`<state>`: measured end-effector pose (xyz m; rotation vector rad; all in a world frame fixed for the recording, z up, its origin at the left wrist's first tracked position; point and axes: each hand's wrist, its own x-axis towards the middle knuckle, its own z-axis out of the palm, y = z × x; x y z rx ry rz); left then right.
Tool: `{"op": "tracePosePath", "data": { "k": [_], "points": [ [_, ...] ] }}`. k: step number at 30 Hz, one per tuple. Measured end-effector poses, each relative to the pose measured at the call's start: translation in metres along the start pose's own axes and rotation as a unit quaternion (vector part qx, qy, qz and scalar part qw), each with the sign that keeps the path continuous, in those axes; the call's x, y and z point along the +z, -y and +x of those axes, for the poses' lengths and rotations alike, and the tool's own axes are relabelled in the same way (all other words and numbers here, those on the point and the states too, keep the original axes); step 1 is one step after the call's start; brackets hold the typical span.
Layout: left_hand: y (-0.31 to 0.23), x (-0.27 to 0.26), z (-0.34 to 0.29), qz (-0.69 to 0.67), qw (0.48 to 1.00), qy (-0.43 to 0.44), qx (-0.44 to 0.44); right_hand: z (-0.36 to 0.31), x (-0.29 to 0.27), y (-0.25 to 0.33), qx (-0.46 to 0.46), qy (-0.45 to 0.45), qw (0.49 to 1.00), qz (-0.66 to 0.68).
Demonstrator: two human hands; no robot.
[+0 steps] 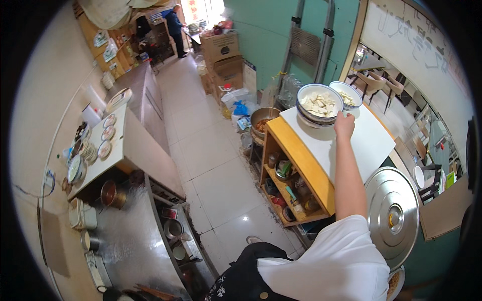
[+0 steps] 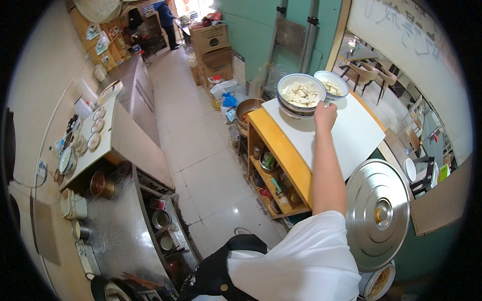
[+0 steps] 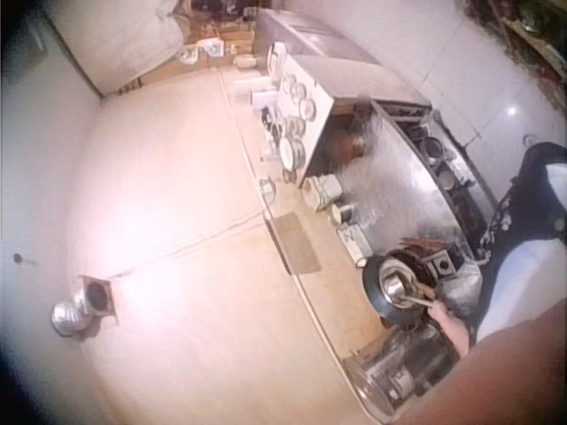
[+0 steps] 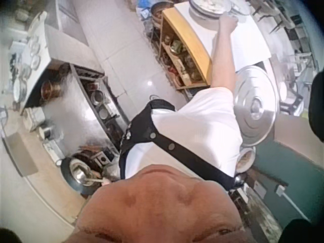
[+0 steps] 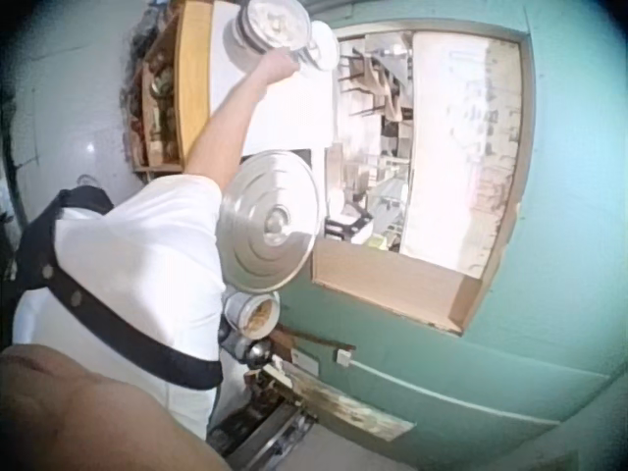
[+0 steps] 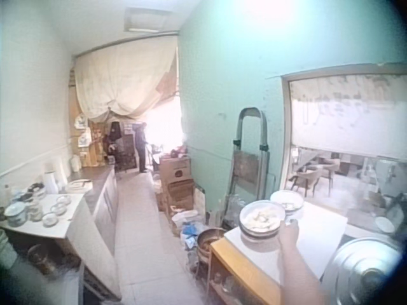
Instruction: The person assembles multiple noodle bowls by placing sliced meat into small bowls, boiling tofu and noodles in a wok, and adding chopped greens, quail eggs, and other toppings. The person uses a ladle and strainer to transfer ingredients and arranges the finished bowls on the counter.
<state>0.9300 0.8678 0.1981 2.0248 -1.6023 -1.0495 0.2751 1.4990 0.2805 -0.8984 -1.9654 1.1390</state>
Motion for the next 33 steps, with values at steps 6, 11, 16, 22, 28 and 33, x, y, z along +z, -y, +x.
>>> {"op": "tracePosePath", "data": {
  "k": [6,11,16,22,28,33],
  "points": [
    [-0.054,0.063,-0.024,-0.019,0.998,0.050,0.014,0.076,-0.010,-0.001,0.109,0.312,0.943,0.050],
    [-0.069,0.085,-0.027,-0.048,0.996,0.072,0.017,0.087,0.000,0.011,0.180,0.356,0.913,0.090],
    [-0.063,0.081,-0.010,-0.098,0.993,0.063,0.007,0.084,0.003,0.005,0.183,0.304,0.902,0.244],
    [0.006,-0.012,0.038,-0.313,0.949,0.016,-0.026,0.097,0.020,-0.003,0.213,0.371,0.700,0.573],
    [0.090,-0.117,0.073,-0.360,0.933,0.000,-0.012,-0.014,-0.005,0.049,0.286,0.440,0.642,0.559],
    [0.092,-0.130,0.080,-0.221,0.966,-0.115,-0.069,-0.165,0.037,0.058,0.262,0.536,0.636,0.489]
  ]
}}
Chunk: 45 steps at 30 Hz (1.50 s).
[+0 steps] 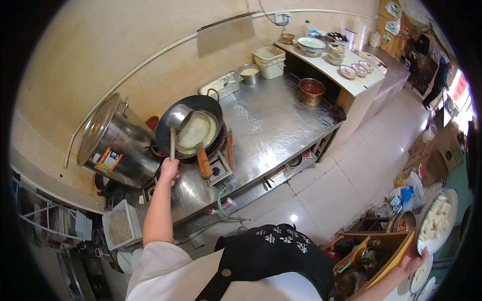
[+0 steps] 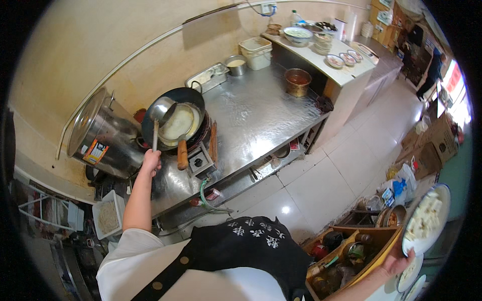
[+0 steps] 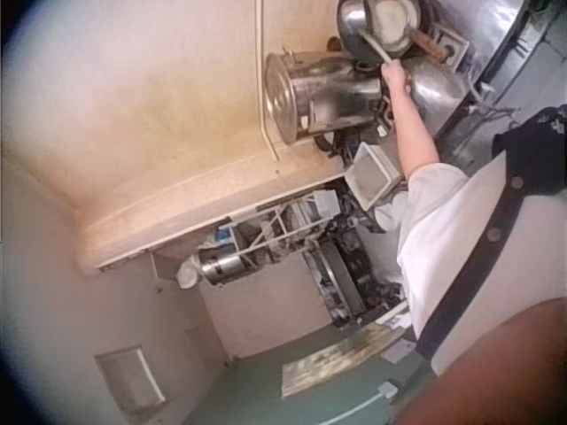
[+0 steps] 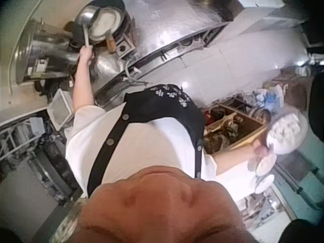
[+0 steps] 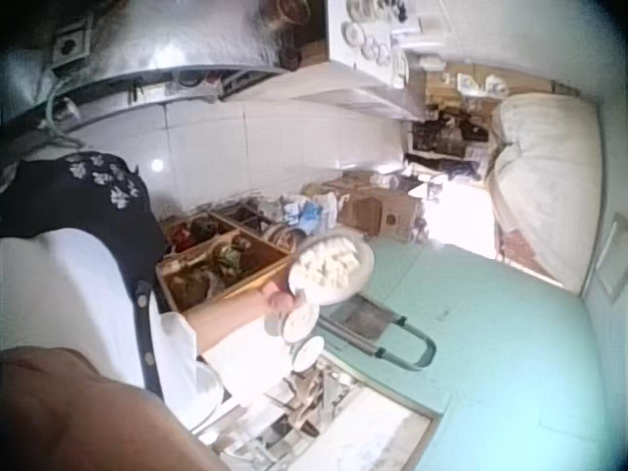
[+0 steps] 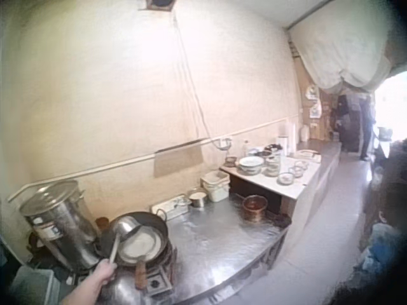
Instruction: The person assembles multiple noodle bowls by placing sliced meat into small bowls, boiling tofu and noodles in a wok, and adding chopped greens, quail eggs, and other toppings. The person uses a ladle and strainer to transfer ingredients and arranges the finished bowls on the counter.
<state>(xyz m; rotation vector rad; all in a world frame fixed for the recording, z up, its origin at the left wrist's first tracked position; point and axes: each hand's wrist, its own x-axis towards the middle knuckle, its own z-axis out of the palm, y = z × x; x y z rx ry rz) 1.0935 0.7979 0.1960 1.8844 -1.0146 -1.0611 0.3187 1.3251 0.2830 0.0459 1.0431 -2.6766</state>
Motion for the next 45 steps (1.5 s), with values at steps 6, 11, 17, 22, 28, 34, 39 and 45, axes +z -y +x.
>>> {"op": "tracePosePath", "data": {
  "k": [6,11,17,22,28,34,39,45],
  "points": [
    [0.019,0.007,0.010,-0.055,0.997,0.055,-0.030,-0.073,0.096,-0.170,0.140,0.162,0.976,0.040],
    [0.021,-0.014,0.006,-0.322,0.907,0.203,-0.182,-0.155,0.162,-0.271,0.248,0.198,0.947,0.048],
    [0.011,-0.031,-0.004,-0.076,0.991,0.105,-0.020,-0.212,0.196,-0.344,0.326,0.261,0.907,0.054],
    [0.009,-0.022,0.022,-0.027,0.997,0.066,-0.011,-0.220,0.216,-0.378,0.362,0.227,0.904,-0.004],
    [0.015,0.005,0.024,-0.102,0.989,0.070,-0.082,-0.187,0.245,-0.419,0.411,0.260,0.873,-0.015],
    [-0.002,0.013,-0.007,-0.352,0.911,0.130,-0.170,-0.136,0.273,-0.454,0.446,0.296,0.844,-0.021],
    [-0.027,0.017,-0.030,-0.214,0.971,0.046,-0.095,-0.108,0.294,-0.477,0.484,0.283,0.827,-0.038],
    [-0.021,0.035,-0.011,-0.033,0.996,-0.044,-0.067,-0.094,0.307,-0.500,0.519,0.290,0.804,-0.028]
  ]
}}
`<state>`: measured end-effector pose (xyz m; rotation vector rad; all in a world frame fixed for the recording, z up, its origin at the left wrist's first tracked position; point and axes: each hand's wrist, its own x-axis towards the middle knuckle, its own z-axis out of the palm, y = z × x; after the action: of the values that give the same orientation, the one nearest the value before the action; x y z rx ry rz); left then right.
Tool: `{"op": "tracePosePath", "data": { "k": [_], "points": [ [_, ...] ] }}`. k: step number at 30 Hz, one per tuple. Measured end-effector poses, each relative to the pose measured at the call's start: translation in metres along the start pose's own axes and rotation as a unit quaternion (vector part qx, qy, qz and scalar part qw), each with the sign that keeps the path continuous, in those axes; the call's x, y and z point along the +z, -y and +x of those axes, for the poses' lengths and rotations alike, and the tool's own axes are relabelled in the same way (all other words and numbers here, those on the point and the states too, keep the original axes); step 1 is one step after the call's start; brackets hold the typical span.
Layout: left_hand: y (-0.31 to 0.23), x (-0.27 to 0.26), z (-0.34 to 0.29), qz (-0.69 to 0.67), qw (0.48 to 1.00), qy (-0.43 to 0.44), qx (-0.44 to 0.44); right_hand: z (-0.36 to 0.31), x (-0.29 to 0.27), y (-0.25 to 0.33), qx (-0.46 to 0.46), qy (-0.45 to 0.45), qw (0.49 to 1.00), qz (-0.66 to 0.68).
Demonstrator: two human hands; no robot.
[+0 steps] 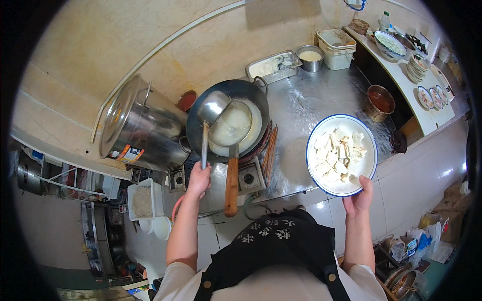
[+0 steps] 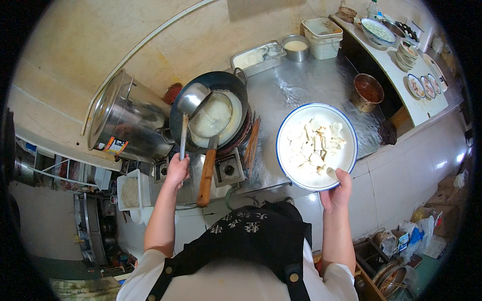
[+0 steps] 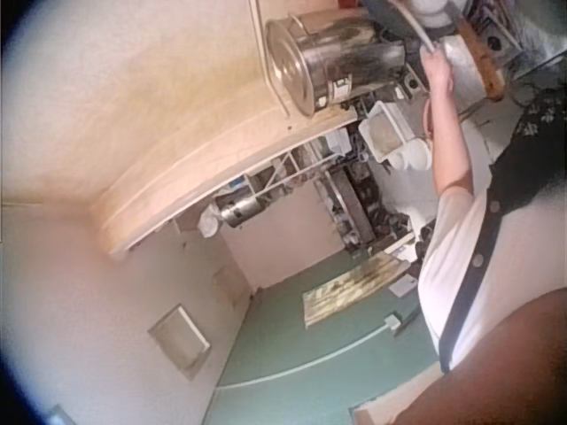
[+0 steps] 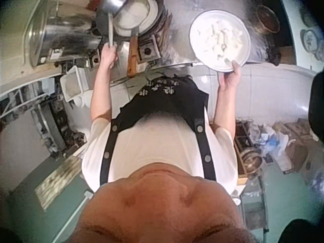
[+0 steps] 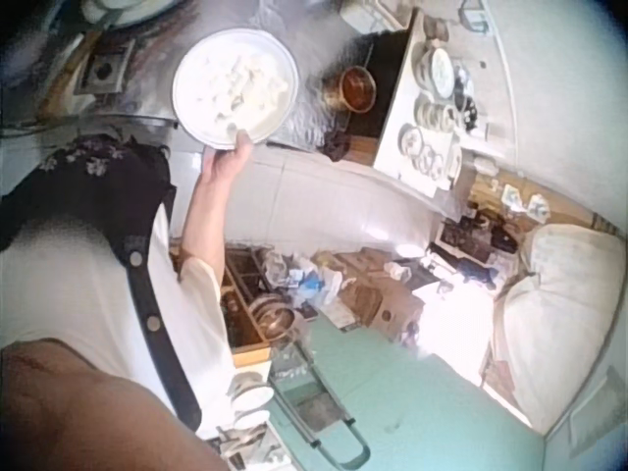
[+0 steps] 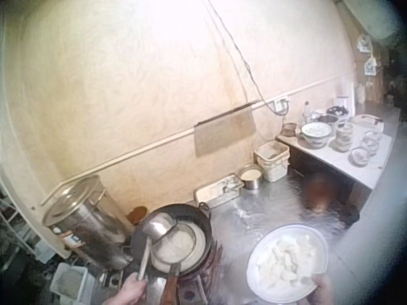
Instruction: The person assembles multiple noodle bowls by placing sliced meat into small bowls, boiling tofu and noodles in a wok, and adding chopped greens, quail eggs, and other toppings. The person uses a ladle and strainer to transfer ingredients and arranges the finished bowls on the counter.
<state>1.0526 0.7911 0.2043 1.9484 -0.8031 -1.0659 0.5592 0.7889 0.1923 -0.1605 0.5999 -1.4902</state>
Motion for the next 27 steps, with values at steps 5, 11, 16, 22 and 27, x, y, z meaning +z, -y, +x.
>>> {"op": "tracePosePath", "data": {
  "k": [5,11,16,22,27],
  "points": [
    [0.020,0.020,0.014,0.096,0.995,-0.041,-0.002,0.014,-0.008,0.002,0.030,0.018,0.999,-0.003],
    [0.013,0.009,-0.001,-0.374,0.899,0.150,-0.173,0.022,-0.014,0.007,0.040,0.033,0.999,-0.001],
    [-0.001,0.004,-0.020,-0.323,0.931,0.122,-0.116,0.029,-0.012,0.013,0.038,0.028,0.999,-0.011],
    [-0.014,0.009,-0.024,-0.280,0.956,0.065,-0.060,0.038,-0.014,0.015,0.041,0.028,0.999,-0.001],
    [-0.021,0.011,-0.022,-0.231,0.971,0.039,-0.036,0.042,-0.019,0.015,0.044,0.031,0.999,0.008]
  ]
}}
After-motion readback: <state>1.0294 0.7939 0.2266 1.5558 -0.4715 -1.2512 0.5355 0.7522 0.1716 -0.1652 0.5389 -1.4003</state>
